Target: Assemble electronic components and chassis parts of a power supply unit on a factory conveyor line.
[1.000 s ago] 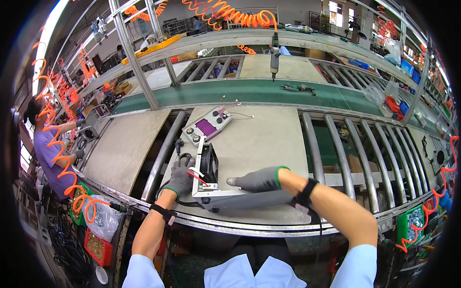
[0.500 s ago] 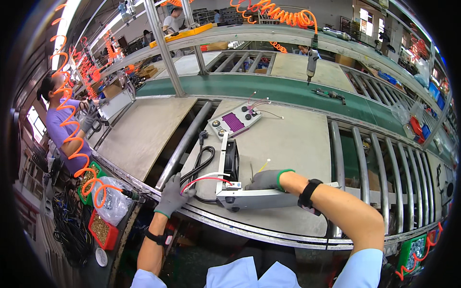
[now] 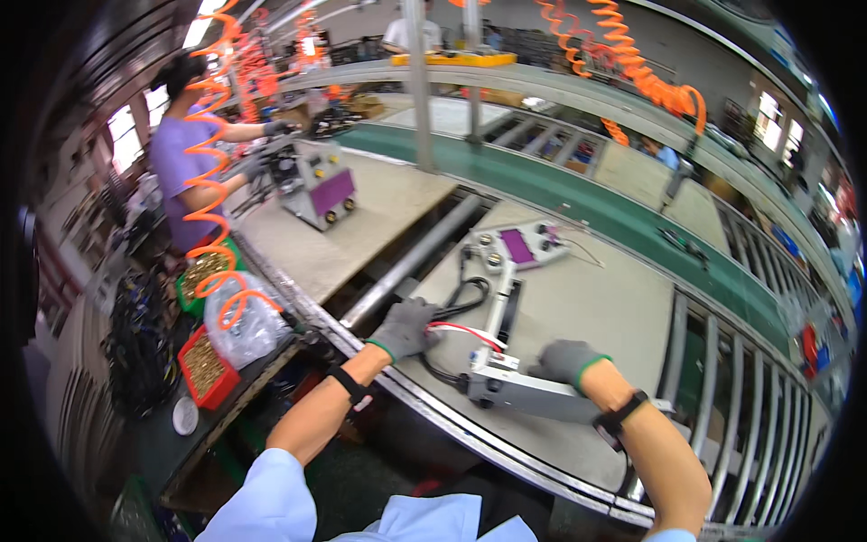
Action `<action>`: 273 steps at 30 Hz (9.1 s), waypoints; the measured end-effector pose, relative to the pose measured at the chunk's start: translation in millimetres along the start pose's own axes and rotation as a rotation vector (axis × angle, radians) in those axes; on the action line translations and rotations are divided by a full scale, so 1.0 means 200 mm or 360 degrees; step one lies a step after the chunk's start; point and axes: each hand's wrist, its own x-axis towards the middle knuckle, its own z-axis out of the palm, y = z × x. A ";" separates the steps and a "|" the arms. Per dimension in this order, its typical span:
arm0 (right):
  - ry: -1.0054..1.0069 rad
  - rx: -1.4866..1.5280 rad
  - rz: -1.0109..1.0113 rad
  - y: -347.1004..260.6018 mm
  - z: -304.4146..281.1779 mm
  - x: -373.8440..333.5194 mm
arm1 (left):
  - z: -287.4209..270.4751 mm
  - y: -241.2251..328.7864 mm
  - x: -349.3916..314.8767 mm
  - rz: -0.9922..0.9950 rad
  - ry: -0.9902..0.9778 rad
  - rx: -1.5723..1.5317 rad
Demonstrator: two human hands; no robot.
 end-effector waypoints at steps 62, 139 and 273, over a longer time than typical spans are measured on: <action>0.1837 0.0180 0.0087 0.09 0.44 -0.73 | -0.43 0.57 -0.94 0.0218 0.0043 -0.1016; -0.0588 0.2859 -0.0149 -0.69 1.01 -0.93 | 0.07 0.55 -0.99 -0.0827 -0.0657 -0.3339; 0.0666 0.2903 0.0681 -0.33 0.92 -1.29 | -0.49 1.41 0.26 0.0017 -0.0928 -0.2010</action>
